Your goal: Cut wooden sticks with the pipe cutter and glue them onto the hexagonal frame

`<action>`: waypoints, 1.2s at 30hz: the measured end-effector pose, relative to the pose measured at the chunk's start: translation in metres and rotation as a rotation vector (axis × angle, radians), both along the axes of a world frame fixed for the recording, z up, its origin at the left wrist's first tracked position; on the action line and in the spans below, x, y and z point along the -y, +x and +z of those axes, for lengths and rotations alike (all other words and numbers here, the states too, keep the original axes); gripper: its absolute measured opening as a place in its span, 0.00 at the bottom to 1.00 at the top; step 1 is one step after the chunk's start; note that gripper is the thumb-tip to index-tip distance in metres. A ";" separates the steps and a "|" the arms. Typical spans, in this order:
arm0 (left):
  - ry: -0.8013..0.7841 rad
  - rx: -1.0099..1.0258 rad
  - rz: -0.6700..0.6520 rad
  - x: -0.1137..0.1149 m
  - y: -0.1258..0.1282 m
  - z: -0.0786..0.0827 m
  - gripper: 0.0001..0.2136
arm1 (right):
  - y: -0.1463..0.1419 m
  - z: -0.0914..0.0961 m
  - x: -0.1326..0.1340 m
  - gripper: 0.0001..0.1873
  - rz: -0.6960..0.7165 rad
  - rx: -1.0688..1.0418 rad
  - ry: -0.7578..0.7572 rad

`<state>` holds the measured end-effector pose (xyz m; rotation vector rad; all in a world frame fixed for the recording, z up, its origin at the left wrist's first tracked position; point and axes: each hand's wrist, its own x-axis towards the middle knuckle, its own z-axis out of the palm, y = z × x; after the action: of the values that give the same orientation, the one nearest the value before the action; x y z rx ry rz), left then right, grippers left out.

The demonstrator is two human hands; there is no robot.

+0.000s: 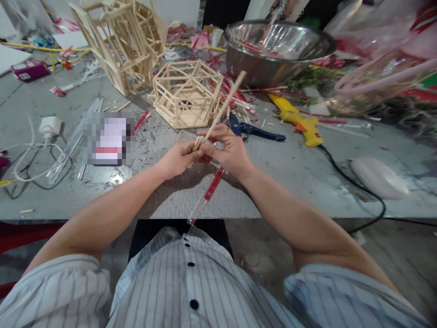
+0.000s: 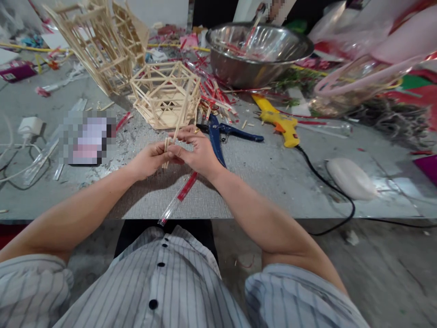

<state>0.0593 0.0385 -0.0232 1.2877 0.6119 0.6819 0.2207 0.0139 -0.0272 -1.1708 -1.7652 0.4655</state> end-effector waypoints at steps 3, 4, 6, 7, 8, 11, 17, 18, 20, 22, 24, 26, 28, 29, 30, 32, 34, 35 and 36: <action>0.150 -0.085 -0.013 -0.001 0.000 -0.001 0.04 | -0.005 0.005 0.007 0.13 -0.004 -0.064 0.005; 0.185 -0.090 -0.012 -0.001 0.000 0.000 0.05 | -0.007 0.006 0.009 0.13 0.001 -0.081 0.007; 0.230 -0.092 -0.015 0.000 0.000 0.002 0.06 | -0.009 0.008 0.011 0.13 0.018 -0.115 0.008; 0.242 -0.096 -0.016 0.000 0.000 0.003 0.07 | -0.010 0.009 0.012 0.13 0.032 -0.129 0.012; 0.251 -0.103 -0.016 0.001 0.000 0.004 0.07 | -0.010 0.009 0.012 0.13 0.043 -0.139 0.017; 0.263 -0.130 -0.025 0.001 0.000 0.005 0.08 | -0.009 0.010 0.013 0.12 0.056 -0.118 0.015; 0.320 -0.173 -0.062 -0.002 -0.002 0.003 0.08 | -0.008 0.010 0.011 0.10 0.068 0.012 0.018; 0.341 -0.183 -0.073 -0.003 -0.003 0.002 0.08 | -0.008 0.010 0.011 0.10 0.071 0.029 0.031; 0.387 -0.208 -0.100 -0.005 -0.004 -0.001 0.08 | -0.008 0.010 0.011 0.10 0.065 0.057 0.060; 0.444 -0.231 -0.113 -0.008 -0.006 -0.003 0.07 | -0.008 0.010 0.011 0.10 0.051 0.082 0.090; 0.550 -0.261 -0.081 -0.011 -0.008 -0.005 0.05 | -0.007 0.010 0.012 0.09 0.043 0.098 0.110; 0.703 -0.309 -0.022 -0.014 -0.012 -0.004 0.07 | -0.007 0.010 0.013 0.09 0.042 0.090 0.115; 0.821 -0.377 0.007 -0.016 -0.015 -0.003 0.08 | -0.007 0.009 0.013 0.09 0.036 0.073 0.105; 0.844 -0.406 0.001 -0.016 -0.015 -0.002 0.08 | -0.007 0.009 0.013 0.09 0.031 0.063 0.096; 0.846 -0.428 -0.013 -0.016 -0.016 -0.002 0.07 | -0.007 0.009 0.013 0.09 0.027 0.052 0.083; 0.821 -0.447 -0.033 -0.015 -0.015 -0.001 0.08 | -0.007 0.009 0.012 0.09 0.025 0.014 0.050; 0.799 -0.453 -0.031 -0.014 -0.014 -0.002 0.08 | -0.008 0.007 0.010 0.09 0.042 -0.044 0.015; 0.795 -0.458 -0.020 -0.013 -0.013 -0.002 0.08 | -0.009 0.007 0.009 0.09 0.055 -0.068 0.000; 0.793 -0.465 -0.009 -0.013 -0.013 -0.002 0.08 | -0.009 0.006 0.008 0.08 0.064 -0.088 -0.008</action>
<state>0.0466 0.0515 -0.0248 2.2244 0.7375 0.6396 0.2118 0.0059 -0.0214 -1.0858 -1.7306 0.5548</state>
